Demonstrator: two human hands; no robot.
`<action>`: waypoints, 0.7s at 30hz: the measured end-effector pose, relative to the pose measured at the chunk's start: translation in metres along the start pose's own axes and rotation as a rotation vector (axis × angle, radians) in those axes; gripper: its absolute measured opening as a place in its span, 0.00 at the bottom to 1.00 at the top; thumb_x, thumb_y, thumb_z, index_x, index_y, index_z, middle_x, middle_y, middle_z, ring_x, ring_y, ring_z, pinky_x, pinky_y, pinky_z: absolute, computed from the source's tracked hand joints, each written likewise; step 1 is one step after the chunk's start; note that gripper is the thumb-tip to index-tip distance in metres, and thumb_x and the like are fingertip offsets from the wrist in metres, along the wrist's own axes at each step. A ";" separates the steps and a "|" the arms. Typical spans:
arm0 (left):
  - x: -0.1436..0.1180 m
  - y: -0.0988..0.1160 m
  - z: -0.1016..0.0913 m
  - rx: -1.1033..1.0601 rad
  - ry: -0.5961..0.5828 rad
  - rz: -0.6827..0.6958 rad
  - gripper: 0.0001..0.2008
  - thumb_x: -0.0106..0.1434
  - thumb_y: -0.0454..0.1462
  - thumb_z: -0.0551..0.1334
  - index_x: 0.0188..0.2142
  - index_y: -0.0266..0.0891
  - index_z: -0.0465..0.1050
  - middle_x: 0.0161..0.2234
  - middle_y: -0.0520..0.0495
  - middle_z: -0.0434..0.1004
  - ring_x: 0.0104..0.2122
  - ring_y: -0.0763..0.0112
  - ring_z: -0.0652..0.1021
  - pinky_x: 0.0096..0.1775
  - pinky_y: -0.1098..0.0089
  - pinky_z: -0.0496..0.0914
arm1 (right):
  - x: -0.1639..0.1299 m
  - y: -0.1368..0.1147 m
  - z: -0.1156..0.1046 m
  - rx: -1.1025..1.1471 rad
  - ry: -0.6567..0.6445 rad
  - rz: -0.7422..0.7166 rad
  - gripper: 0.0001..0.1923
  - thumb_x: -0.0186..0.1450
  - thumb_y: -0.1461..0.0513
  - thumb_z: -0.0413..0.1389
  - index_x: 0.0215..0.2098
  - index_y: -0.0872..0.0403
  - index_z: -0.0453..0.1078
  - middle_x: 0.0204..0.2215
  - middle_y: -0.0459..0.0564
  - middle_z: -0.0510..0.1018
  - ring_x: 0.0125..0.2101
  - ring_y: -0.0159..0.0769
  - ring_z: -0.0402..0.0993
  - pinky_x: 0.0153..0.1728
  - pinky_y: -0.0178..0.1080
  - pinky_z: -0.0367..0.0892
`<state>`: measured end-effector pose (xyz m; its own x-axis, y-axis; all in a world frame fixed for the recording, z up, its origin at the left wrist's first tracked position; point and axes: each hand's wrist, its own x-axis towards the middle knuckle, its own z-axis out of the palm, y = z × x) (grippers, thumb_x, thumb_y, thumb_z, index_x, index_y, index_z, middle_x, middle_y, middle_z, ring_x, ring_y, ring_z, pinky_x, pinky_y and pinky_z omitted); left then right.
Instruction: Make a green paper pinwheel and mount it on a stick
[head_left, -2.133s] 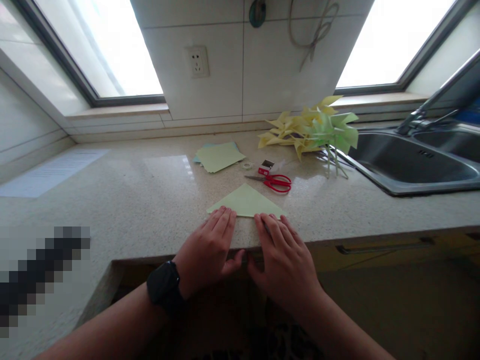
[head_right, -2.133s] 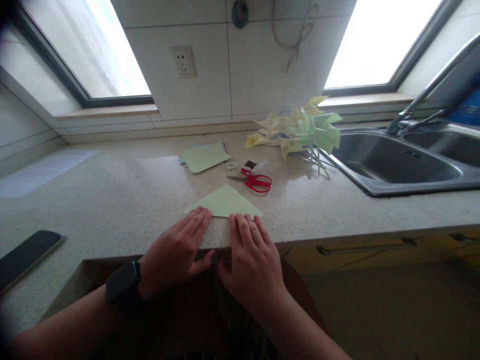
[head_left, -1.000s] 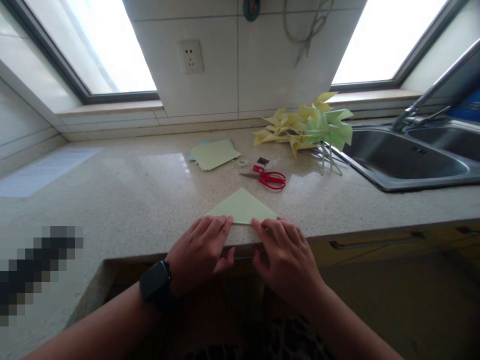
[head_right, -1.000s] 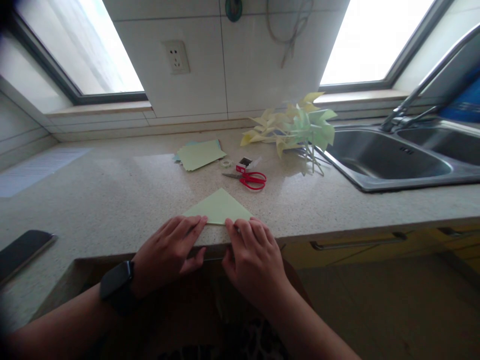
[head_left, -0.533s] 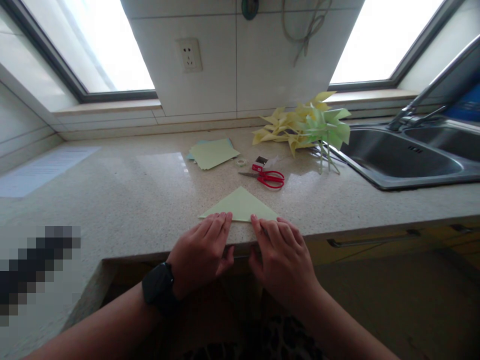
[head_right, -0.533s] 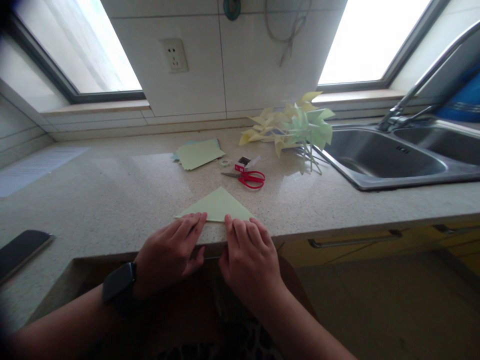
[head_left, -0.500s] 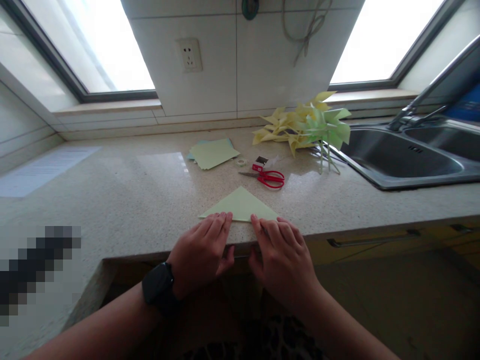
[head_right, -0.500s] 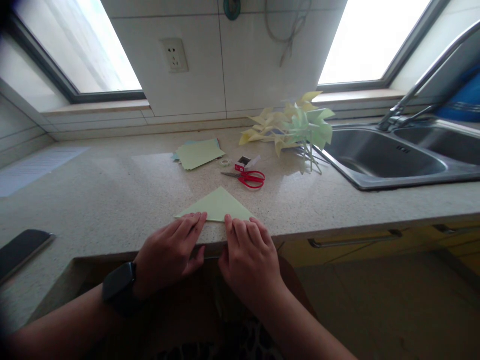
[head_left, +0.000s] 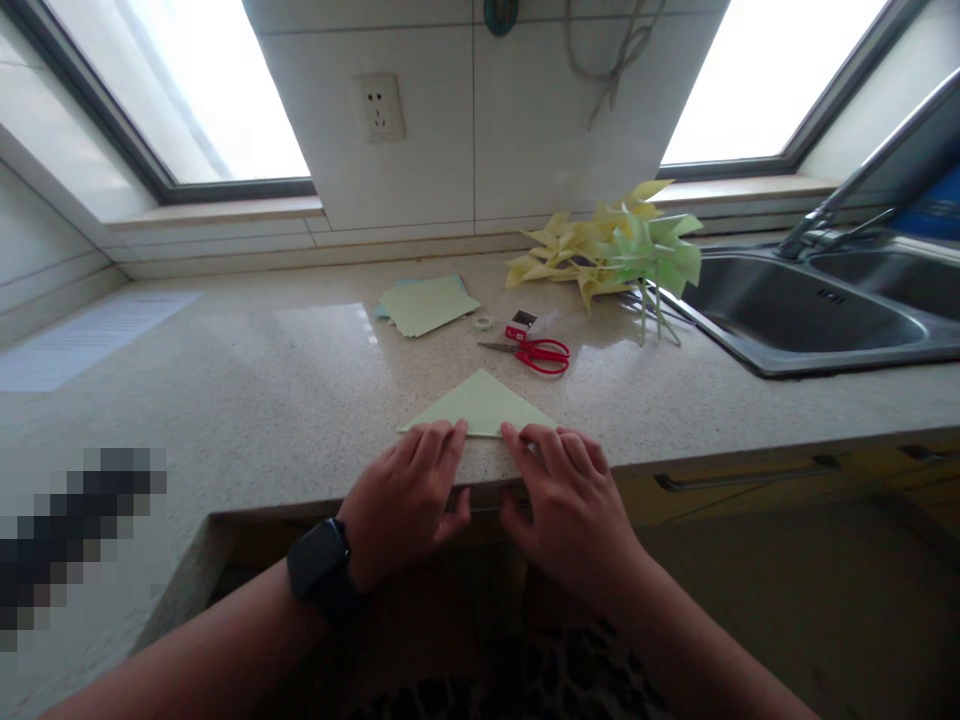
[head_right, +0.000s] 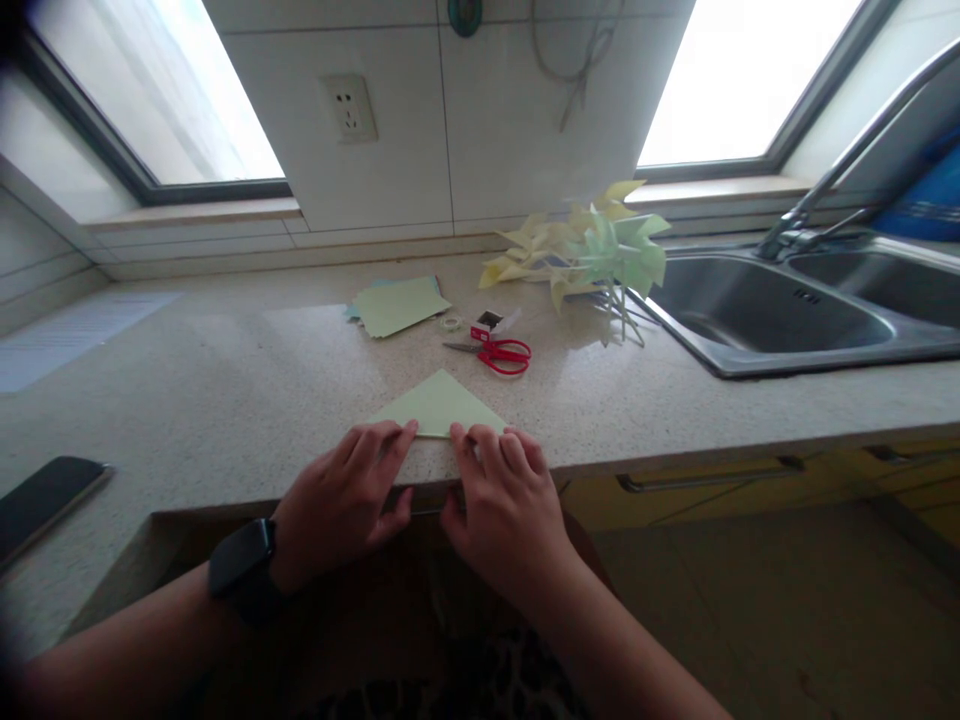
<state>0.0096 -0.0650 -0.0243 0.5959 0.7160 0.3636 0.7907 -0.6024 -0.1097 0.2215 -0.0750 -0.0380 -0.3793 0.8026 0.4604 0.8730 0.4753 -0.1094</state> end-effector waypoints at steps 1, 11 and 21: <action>0.000 0.000 0.000 0.001 0.002 0.004 0.31 0.62 0.38 0.60 0.62 0.23 0.62 0.51 0.30 0.73 0.47 0.49 0.75 0.46 0.53 0.77 | 0.000 0.001 0.000 0.009 -0.004 0.000 0.30 0.65 0.59 0.56 0.64 0.58 0.65 0.51 0.57 0.74 0.50 0.49 0.67 0.58 0.51 0.57; 0.000 0.001 0.001 0.002 0.021 0.041 0.26 0.64 0.36 0.59 0.59 0.27 0.67 0.51 0.34 0.74 0.49 0.50 0.75 0.50 0.53 0.75 | -0.006 0.002 -0.003 0.055 0.021 0.002 0.22 0.66 0.61 0.55 0.59 0.51 0.68 0.54 0.51 0.77 0.50 0.44 0.70 0.59 0.52 0.52; 0.001 0.000 0.005 0.009 0.037 0.077 0.28 0.64 0.37 0.58 0.60 0.20 0.65 0.55 0.28 0.73 0.54 0.46 0.73 0.56 0.50 0.71 | -0.004 0.002 0.001 0.082 0.003 0.017 0.26 0.66 0.59 0.57 0.62 0.54 0.65 0.58 0.52 0.75 0.55 0.46 0.67 0.60 0.51 0.51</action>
<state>0.0112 -0.0625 -0.0285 0.6496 0.6539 0.3878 0.7440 -0.6517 -0.1473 0.2243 -0.0773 -0.0407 -0.3635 0.8099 0.4603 0.8514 0.4893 -0.1886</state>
